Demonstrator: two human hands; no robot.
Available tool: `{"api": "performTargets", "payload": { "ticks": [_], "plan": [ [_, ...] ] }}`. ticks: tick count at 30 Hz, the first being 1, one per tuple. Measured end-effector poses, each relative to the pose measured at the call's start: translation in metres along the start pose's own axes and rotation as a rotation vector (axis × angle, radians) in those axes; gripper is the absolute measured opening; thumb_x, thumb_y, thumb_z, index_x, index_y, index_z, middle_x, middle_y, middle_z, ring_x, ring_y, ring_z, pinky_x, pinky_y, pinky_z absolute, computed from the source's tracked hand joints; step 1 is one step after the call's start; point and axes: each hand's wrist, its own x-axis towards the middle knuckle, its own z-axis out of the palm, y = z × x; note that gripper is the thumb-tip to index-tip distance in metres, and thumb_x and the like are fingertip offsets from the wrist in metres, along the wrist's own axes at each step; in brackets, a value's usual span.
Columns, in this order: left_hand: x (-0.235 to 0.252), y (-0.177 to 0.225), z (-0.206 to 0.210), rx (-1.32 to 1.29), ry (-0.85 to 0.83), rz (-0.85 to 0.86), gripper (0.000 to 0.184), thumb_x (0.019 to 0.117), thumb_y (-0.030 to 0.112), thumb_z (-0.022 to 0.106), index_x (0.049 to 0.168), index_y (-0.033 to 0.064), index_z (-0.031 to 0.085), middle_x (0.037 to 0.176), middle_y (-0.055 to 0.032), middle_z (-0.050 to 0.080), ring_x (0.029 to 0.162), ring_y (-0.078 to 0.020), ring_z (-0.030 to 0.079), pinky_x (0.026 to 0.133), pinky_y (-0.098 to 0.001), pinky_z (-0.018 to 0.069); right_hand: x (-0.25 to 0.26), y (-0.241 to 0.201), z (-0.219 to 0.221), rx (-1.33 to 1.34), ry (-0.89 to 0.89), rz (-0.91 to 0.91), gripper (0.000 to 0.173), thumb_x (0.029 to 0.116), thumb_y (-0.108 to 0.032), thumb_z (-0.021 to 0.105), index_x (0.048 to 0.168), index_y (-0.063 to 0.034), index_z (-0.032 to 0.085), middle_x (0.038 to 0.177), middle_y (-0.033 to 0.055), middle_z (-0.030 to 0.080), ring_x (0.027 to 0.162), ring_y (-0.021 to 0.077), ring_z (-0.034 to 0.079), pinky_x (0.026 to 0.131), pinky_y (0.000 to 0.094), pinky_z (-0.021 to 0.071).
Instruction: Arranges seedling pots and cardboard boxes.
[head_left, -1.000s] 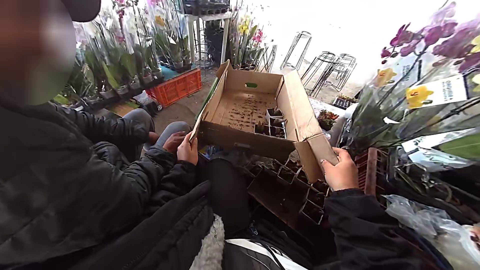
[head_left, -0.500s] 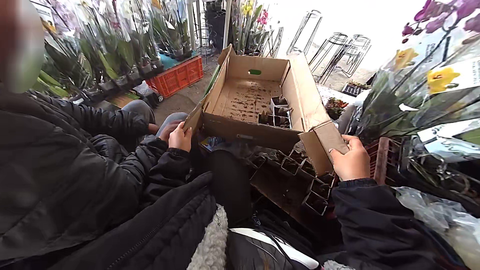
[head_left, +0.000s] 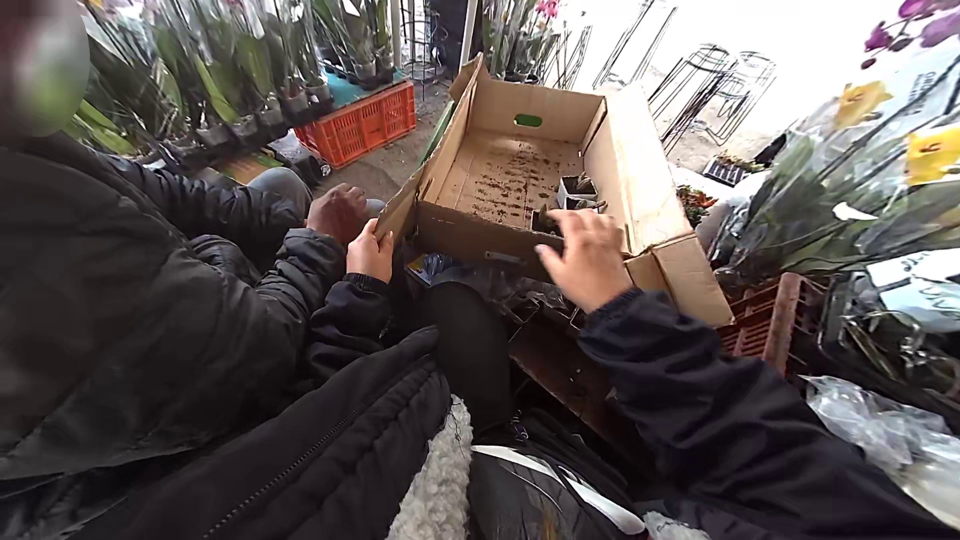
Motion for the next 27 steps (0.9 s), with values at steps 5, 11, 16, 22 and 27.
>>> {"api": "performTargets", "payload": {
  "ticks": [5,11,16,22,27],
  "plan": [
    [0.002,-0.006,0.003,-0.05,0.046,0.034,0.037,0.1068,0.018,0.055,0.139,-0.0001,0.056,0.121,-0.0252,0.07,0.116,-0.0396,0.068,0.105,-0.0576,0.0499,0.061,-0.016,0.068,0.029,-0.222,0.026,0.057,0.0986,-0.032,0.069,0.146,-0.0052,0.053,0.14,0.0251,0.057,0.133,0.0482,0.048,0.109,0.0672,0.0358],
    [0.009,-0.016,0.0,-0.053,-0.014,0.073,0.035,0.1065,0.015,0.055,0.138,0.0,0.055,0.119,-0.0243,0.071,0.115,-0.0387,0.069,0.104,-0.0569,0.0508,0.07,-0.009,0.086,-0.027,-0.118,0.038,0.027,0.1042,-0.023,0.058,0.112,0.0005,0.069,0.112,0.0225,0.07,0.118,0.0445,0.059,0.103,0.0652,0.037],
    [0.011,-0.013,-0.008,-0.007,-0.006,0.062,0.034,0.1064,0.016,0.055,0.137,0.0007,0.056,0.115,-0.0244,0.072,0.111,-0.0407,0.07,0.1,-0.0593,0.0518,0.07,-0.005,0.089,-0.023,-0.087,0.005,0.029,0.1047,-0.025,0.056,0.098,0.0018,0.066,0.101,0.0224,0.068,0.113,0.0452,0.059,0.101,0.0651,0.0363],
    [0.005,-0.011,-0.003,0.041,0.074,0.056,0.032,0.1064,0.019,0.055,0.134,0.002,0.058,0.113,-0.022,0.073,0.108,-0.0392,0.072,0.097,-0.0584,0.0535,0.063,-0.014,0.092,-0.045,-0.063,0.121,0.028,0.1041,-0.027,0.055,0.099,-0.0011,0.067,0.102,0.0198,0.068,0.115,0.0434,0.057,0.098,0.062,0.0376],
    [-0.002,-0.003,-0.006,0.059,0.065,0.069,0.033,0.106,0.019,0.056,0.134,0.0018,0.058,0.11,-0.0225,0.074,0.105,-0.0403,0.072,0.094,-0.0594,0.054,0.063,-0.013,0.091,-0.062,-0.066,0.16,0.029,0.1042,-0.029,0.056,0.104,-0.0029,0.068,0.106,0.0191,0.069,0.118,0.0424,0.057,0.099,0.0612,0.0382]
  ]
}}
